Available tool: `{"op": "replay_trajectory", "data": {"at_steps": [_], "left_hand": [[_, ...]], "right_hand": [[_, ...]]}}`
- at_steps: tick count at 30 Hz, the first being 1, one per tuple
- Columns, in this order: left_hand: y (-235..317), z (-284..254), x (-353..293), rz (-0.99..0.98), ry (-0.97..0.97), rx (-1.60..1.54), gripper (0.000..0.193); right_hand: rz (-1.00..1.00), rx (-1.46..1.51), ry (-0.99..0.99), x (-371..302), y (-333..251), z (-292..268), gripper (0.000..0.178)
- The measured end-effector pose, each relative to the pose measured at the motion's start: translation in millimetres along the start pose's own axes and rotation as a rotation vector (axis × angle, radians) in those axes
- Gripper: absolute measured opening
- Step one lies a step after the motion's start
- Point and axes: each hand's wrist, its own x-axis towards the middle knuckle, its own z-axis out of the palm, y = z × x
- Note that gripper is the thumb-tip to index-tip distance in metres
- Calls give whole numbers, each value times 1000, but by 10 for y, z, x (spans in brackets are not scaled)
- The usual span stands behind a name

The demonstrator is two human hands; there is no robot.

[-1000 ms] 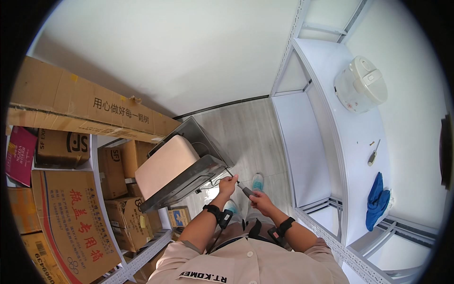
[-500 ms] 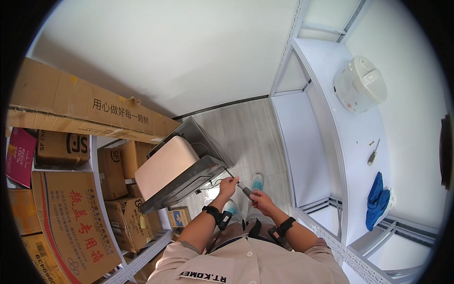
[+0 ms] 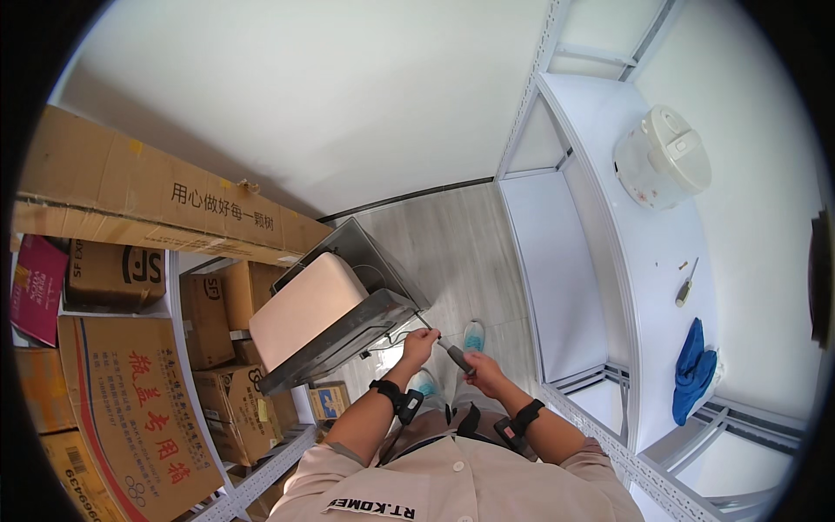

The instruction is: The person uses a screwdriver to tighten screws on a small beige and black electronic device held in their hands. They repeatedly adjust the device's orientation and reposition the screwdriver to access different screw locations.

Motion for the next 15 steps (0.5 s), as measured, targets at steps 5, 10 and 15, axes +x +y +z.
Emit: {"op": "replay_trajectory", "data": {"at_steps": [5, 10, 15], "left_hand": [[8, 68, 3, 71, 110, 185, 35], [98, 92, -11, 6, 125, 249, 38], [27, 40, 40, -15, 38, 13, 34]], "right_hand": [[-90, 9, 41, 74, 150, -5, 25], [92, 202, 54, 52, 117, -23, 35], [116, 175, 68, 212, 233, -123, 45]]}}
